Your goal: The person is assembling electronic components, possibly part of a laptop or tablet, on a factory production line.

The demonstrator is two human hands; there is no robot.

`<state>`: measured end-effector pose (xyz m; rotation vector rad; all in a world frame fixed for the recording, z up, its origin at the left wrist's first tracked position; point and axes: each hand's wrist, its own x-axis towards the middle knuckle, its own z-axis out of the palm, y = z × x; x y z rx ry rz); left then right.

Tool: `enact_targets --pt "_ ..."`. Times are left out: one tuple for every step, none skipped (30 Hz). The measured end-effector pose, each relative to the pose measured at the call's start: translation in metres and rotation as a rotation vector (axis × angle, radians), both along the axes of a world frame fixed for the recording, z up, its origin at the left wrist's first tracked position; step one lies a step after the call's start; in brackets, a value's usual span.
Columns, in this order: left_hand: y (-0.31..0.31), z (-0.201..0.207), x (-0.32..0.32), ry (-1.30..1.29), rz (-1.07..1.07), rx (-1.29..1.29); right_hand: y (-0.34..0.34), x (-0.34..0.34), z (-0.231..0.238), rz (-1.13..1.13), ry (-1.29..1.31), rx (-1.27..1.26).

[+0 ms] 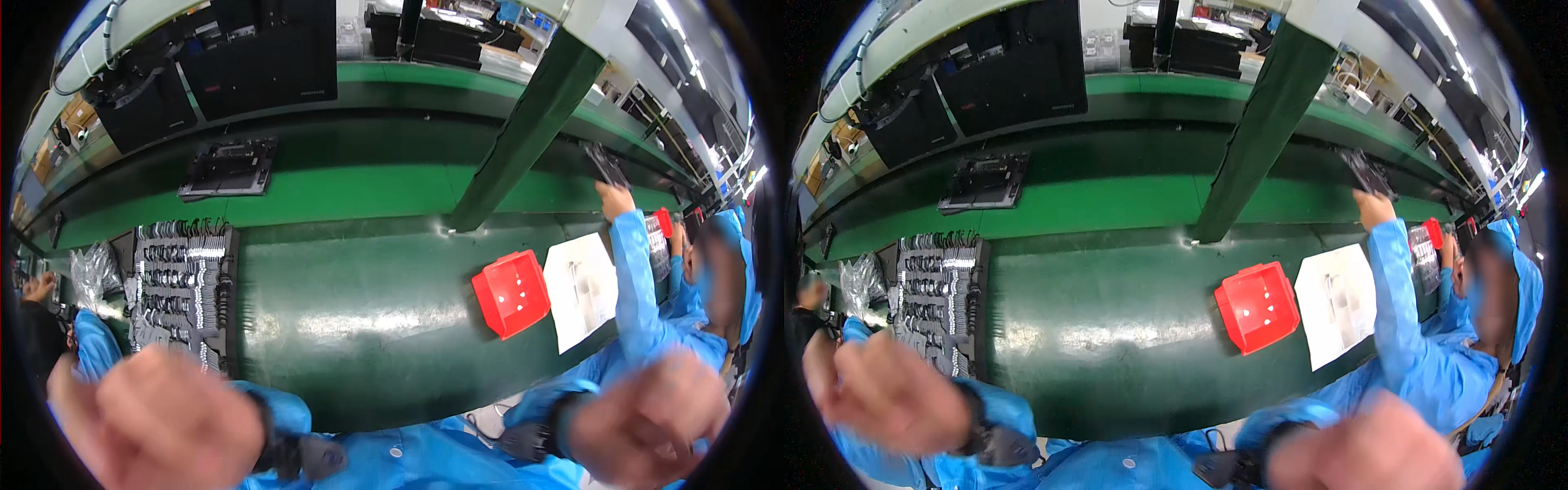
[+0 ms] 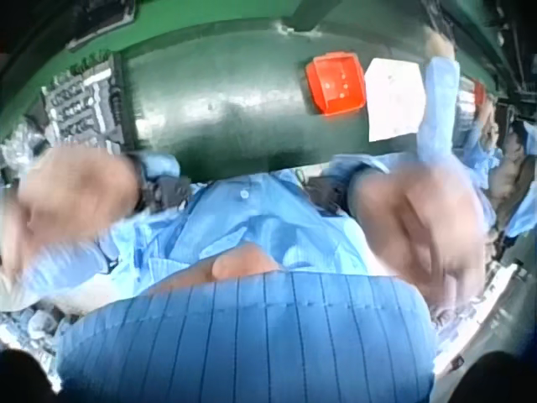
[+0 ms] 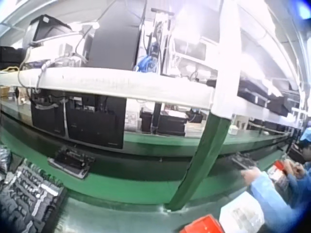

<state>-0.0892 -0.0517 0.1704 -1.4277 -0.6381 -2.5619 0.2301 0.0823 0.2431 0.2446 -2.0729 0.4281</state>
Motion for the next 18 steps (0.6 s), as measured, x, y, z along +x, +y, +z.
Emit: enact_targets --pt "0.033 -0.007 0.018 -0.095 -0.098 -0.165 0.005 -0.044 -0.027 -0.054 0.22 -0.456" --pt "0.076 -0.025 0.041 -0.197 -0.217 -0.326 0.015 -0.07 -0.059 -0.124 0.436 -0.903" --pt "0.1 -0.042 0.051 -0.276 -0.287 -0.508 0.027 -0.083 -0.085 -0.155 0.198 -1.08" --pt "0.115 -0.063 0.056 -0.34 -0.464 -0.626 0.04 -0.091 -0.107 -0.203 -0.046 -1.225" --pt "0.129 -0.09 0.061 -0.4 -0.559 -0.765 0.054 -0.103 -0.141 -0.075 -0.099 -1.397" --pt "0.143 -0.12 0.063 -0.387 -0.54 -0.815 0.063 -0.119 -0.169 -0.032 -0.073 -1.478" --pt "0.158 -0.147 0.065 -0.377 -0.532 -0.863 0.073 -0.131 -0.193 -0.001 -0.046 -1.556" --pt "0.167 -0.168 0.064 -0.382 -0.54 -0.902 0.081 -0.14 -0.214 0.001 -0.009 -1.575" --pt "0.175 -0.181 0.064 -0.382 -0.557 -0.939 0.09 -0.147 -0.231 -0.003 0.032 -1.59" --pt "0.181 -0.189 0.065 -0.413 -0.624 -0.922 0.099 -0.154 -0.247 -0.021 0.073 -1.597" --pt "0.185 -0.195 0.062 -0.42 -0.632 -0.94 0.105 -0.158 -0.257 -0.013 0.077 -1.59" --pt "0.188 -0.2 0.059 -0.397 -0.641 -0.965 0.11 -0.163 -0.266 -0.009 0.089 -1.629" --pt "0.192 -0.205 0.056 -0.374 -0.651 -0.991 0.115 -0.166 -0.276 -0.007 0.101 -1.669" --pt "0.195 -0.205 0.054 -0.346 -0.644 -0.992 0.118 -0.168 -0.278 0.034 0.142 -1.711" --pt "0.197 -0.208 0.053 -0.337 -0.642 -0.991 0.119 -0.169 -0.281 0.04 0.149 -1.707" --pt "0.198 -0.213 0.053 -0.319 -0.642 -1.001 0.12 -0.169 -0.285 0.024 0.183 -1.751" --pt "0.199 -0.217 0.052 -0.308 -0.646 -1.017 0.12 -0.171 -0.289 0.001 0.216 -1.803" --pt "0.2 -0.221 0.051 -0.306 -0.649 -1.023 0.119 -0.172 -0.293 -0.012 0.233 -1.85"
